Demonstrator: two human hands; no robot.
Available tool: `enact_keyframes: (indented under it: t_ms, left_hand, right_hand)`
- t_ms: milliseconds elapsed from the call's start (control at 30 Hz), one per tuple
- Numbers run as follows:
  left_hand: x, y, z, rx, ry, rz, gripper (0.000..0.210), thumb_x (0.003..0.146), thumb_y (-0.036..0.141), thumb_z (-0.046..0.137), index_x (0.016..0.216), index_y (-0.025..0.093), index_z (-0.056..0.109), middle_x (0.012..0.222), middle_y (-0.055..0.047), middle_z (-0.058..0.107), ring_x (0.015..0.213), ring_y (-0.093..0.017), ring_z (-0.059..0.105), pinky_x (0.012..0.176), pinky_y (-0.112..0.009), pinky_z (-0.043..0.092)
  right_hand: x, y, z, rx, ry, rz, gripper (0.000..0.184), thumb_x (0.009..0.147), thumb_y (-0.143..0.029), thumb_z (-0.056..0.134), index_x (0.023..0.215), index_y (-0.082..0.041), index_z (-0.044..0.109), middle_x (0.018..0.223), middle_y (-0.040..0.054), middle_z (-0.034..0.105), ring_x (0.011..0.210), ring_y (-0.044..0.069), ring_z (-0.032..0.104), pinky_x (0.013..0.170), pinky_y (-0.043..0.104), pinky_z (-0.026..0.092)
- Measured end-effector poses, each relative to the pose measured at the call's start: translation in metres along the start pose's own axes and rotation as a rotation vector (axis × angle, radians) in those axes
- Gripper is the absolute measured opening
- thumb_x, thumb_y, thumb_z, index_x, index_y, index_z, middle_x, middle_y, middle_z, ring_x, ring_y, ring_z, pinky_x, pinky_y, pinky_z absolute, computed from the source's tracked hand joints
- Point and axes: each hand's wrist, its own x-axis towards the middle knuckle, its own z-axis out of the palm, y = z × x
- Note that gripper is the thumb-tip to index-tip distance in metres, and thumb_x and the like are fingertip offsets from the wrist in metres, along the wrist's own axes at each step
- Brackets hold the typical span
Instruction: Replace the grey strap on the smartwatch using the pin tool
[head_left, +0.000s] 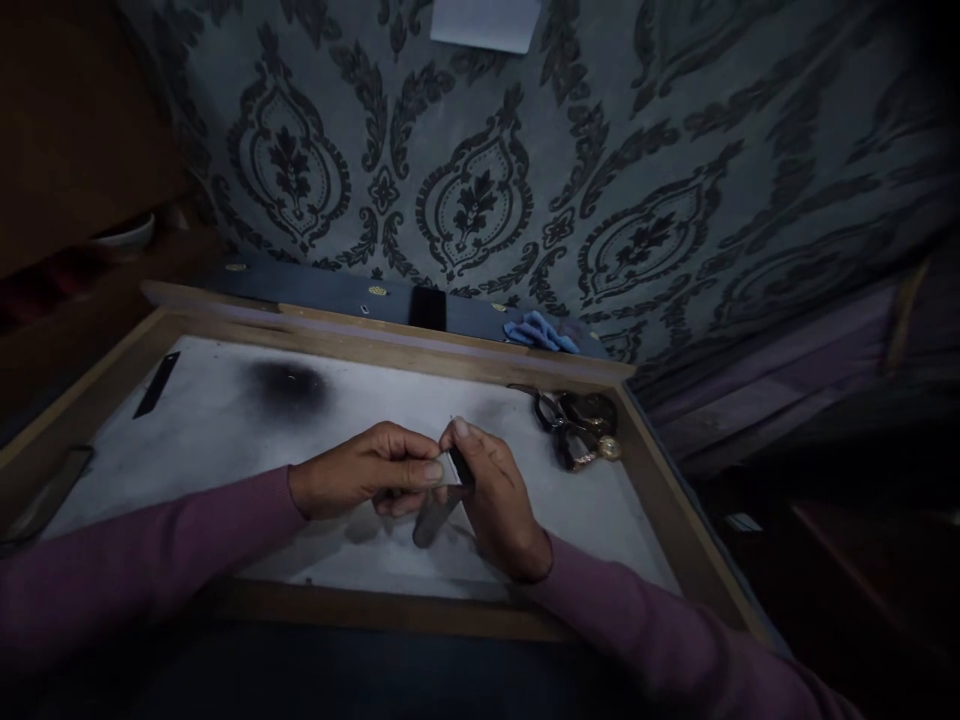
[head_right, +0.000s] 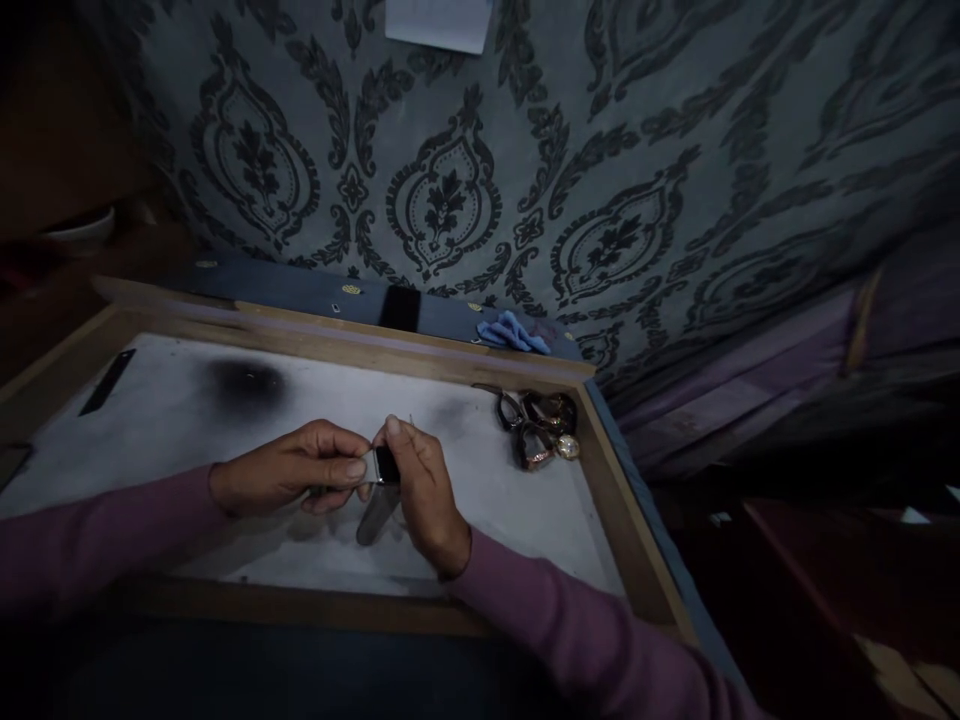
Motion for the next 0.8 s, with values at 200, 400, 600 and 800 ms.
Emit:
enact_keyframes:
  t_ms: [200,400,600,800]
  left_hand:
    - [-0.004,0.009,0.006,0.09,0.09,-0.15,0.039,0.083,0.052,0.063,0.076,0.014,0.062,0.045,0.008,0.043,0.038,-0.005,0.029,0.04,-0.02,0.021]
    - [0.0,0.007,0.006,-0.007,0.199,-0.033,0.043,0.088,0.057,0.058,0.077,0.015,0.057,0.055,0.003,0.055,0.042,-0.007,0.046,0.042,-0.019,0.033]
    - [-0.001,0.002,-0.005,-0.152,0.273,-0.04,0.037,0.086,0.05,0.065,0.095,0.014,0.057,0.079,-0.004,0.066,0.064,-0.014,0.066,0.061,-0.026,0.052]
    - [0.001,0.0,-0.01,-0.319,0.363,-0.039,0.036,0.086,0.031,0.069,0.115,0.019,0.052,0.087,-0.005,0.069,0.073,-0.016,0.068,0.068,-0.029,0.055]
  right_hand:
    - [-0.002,-0.005,-0.009,-0.299,0.065,-0.149,0.048,0.095,-0.057,0.045,0.066,-0.019,0.052,0.053,-0.0045,0.043,0.05,0.01,0.038,0.05,0.024,0.03]
    - [0.017,0.0,-0.003,0.231,0.027,0.283,0.049,0.078,-0.065,0.065,0.069,-0.018,0.051,0.052,-0.0058,0.046,0.046,0.008,0.037,0.044,0.02,0.025]
    - [0.026,0.001,-0.011,0.598,-0.029,0.544,0.042,0.078,-0.053,0.073,0.072,-0.017,0.051,0.053,-0.0089,0.04,0.044,0.005,0.025,0.043,0.017,0.024]
    - [0.028,0.002,-0.016,0.738,0.038,0.643,0.035,0.094,-0.043,0.058,0.073,-0.015,0.055,0.061,-0.0045,0.046,0.047,0.005,0.034,0.047,0.016,0.033]
